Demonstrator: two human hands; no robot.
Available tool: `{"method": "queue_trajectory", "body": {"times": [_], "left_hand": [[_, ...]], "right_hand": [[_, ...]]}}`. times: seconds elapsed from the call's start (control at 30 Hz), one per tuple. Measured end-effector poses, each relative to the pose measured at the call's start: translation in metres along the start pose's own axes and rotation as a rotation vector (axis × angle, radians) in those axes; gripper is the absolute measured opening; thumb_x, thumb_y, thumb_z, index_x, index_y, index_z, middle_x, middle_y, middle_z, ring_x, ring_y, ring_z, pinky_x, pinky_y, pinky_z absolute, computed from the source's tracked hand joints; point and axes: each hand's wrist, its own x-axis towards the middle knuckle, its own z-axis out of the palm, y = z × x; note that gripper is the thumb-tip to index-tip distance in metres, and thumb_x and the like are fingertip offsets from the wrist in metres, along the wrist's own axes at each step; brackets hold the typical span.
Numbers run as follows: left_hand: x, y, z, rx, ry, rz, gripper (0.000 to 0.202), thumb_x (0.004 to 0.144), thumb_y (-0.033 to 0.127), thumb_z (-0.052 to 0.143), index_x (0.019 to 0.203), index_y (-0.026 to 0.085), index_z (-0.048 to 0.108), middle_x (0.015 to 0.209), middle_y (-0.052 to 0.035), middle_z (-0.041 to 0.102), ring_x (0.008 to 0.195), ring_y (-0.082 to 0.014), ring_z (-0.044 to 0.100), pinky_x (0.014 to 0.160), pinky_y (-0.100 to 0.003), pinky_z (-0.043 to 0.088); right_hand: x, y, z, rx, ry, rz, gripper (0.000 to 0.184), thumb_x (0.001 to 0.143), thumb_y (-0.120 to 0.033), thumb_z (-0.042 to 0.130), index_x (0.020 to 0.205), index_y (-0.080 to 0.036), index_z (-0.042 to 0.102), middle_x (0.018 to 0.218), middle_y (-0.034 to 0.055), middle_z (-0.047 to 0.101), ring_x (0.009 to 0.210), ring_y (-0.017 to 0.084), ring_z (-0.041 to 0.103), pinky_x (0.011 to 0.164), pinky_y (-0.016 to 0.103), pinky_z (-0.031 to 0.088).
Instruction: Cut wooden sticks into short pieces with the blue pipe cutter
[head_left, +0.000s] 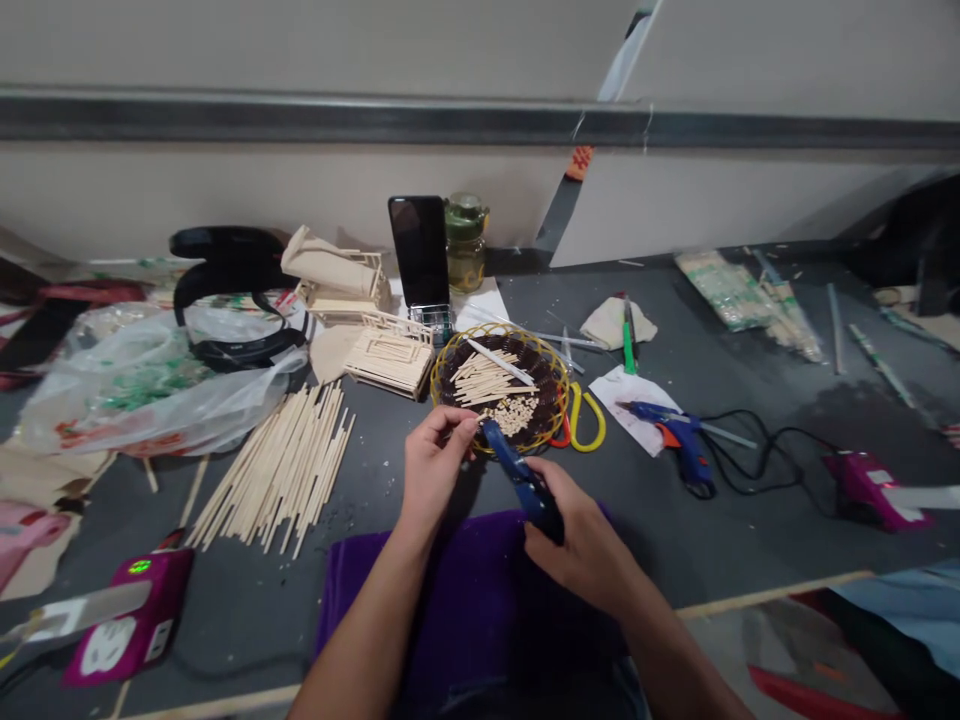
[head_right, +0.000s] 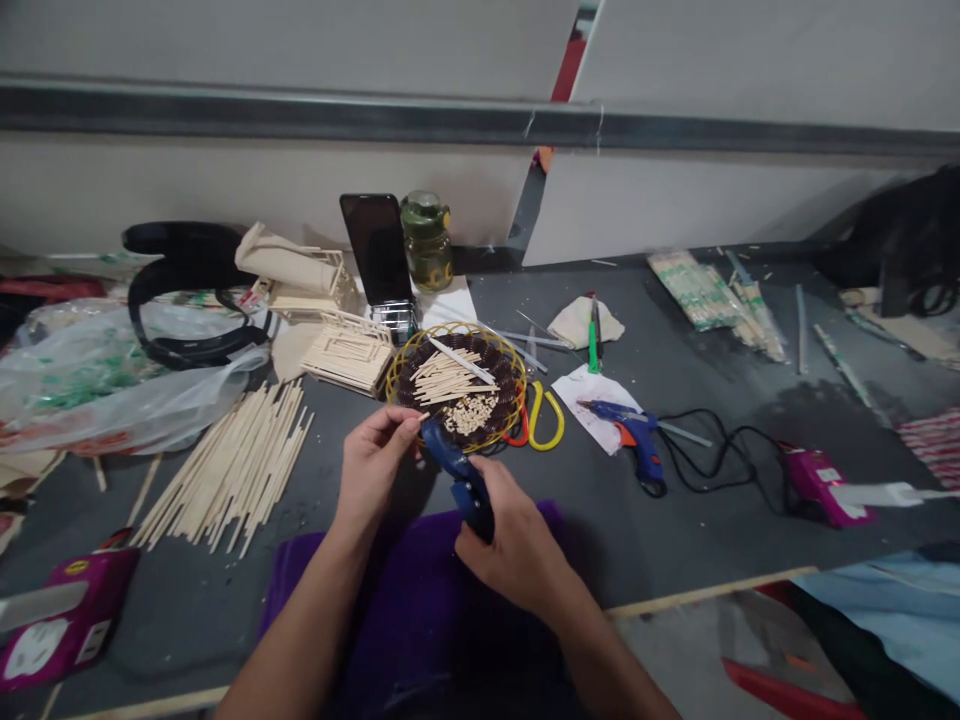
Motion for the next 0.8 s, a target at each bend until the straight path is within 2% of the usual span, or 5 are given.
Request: {"method": "queue_trajectory", "body": {"times": [0.1, 0.2, 0.3, 0.5, 0.8], "left_hand": [[-0.003, 0.004, 0.002, 0.015, -0.034, -0.006, 0.024, 0.074, 0.038, 0.075, 0.077, 0.015, 0.070, 0.070, 0.0004, 0.065, 0.053, -0.0077, 0.051, 0.051, -0.019, 0.043], [-0.007, 0.007, 0.004, 0.015, -0.092, -0.033, 0.022, 0.075, 0.037, 0.075, 0.077, 0.015, 0.070, 0.070, 0.0008, 0.064, 0.053, -0.0080, 0.051, 0.052, -0.019, 0.043], [-0.008, 0.008, 0.004, 0.012, -0.174, -0.040, 0.024, 0.077, 0.037, 0.074, 0.071, 0.015, 0.066, 0.065, 0.0016, 0.059, 0.054, -0.0088, 0.051, 0.052, -0.020, 0.042], [-0.008, 0.009, -0.003, 0.108, -0.268, 0.055, 0.025, 0.083, 0.036, 0.068, 0.069, 0.015, 0.065, 0.067, 0.0006, 0.055, 0.060, -0.0106, 0.050, 0.057, -0.022, 0.041], [-0.008, 0.013, -0.005, 0.201, -0.304, 0.115, 0.025, 0.086, 0.031, 0.066, 0.066, 0.017, 0.066, 0.070, -0.0017, 0.057, 0.066, -0.0138, 0.050, 0.063, -0.024, 0.040]], "right_hand": [[0.005, 0.000, 0.014, 0.085, 0.048, 0.087, 0.049, 0.071, -0.012, 0.047, 0.120, -0.017, 0.044, 0.103, 0.0093, 0.065, 0.092, 0.022, 0.064, 0.084, 0.037, 0.053], [0.007, 0.001, 0.019, 0.055, 0.104, 0.072, 0.049, 0.071, -0.012, 0.048, 0.120, -0.017, 0.044, 0.102, 0.0102, 0.065, 0.094, 0.023, 0.064, 0.085, 0.039, 0.054], [0.007, 0.002, 0.023, -0.046, 0.148, 0.002, 0.050, 0.072, -0.012, 0.049, 0.122, -0.015, 0.044, 0.108, 0.0136, 0.064, 0.102, 0.027, 0.062, 0.087, 0.041, 0.054], [0.004, 0.009, 0.036, -0.223, 0.359, -0.230, 0.058, 0.079, -0.014, 0.050, 0.134, -0.014, 0.033, 0.117, 0.0173, 0.059, 0.107, 0.029, 0.060, 0.089, 0.045, 0.054], [0.007, 0.008, 0.034, -0.166, 0.334, -0.180, 0.055, 0.076, -0.011, 0.054, 0.128, -0.015, 0.038, 0.108, 0.0154, 0.062, 0.101, 0.029, 0.063, 0.087, 0.044, 0.055]]}}
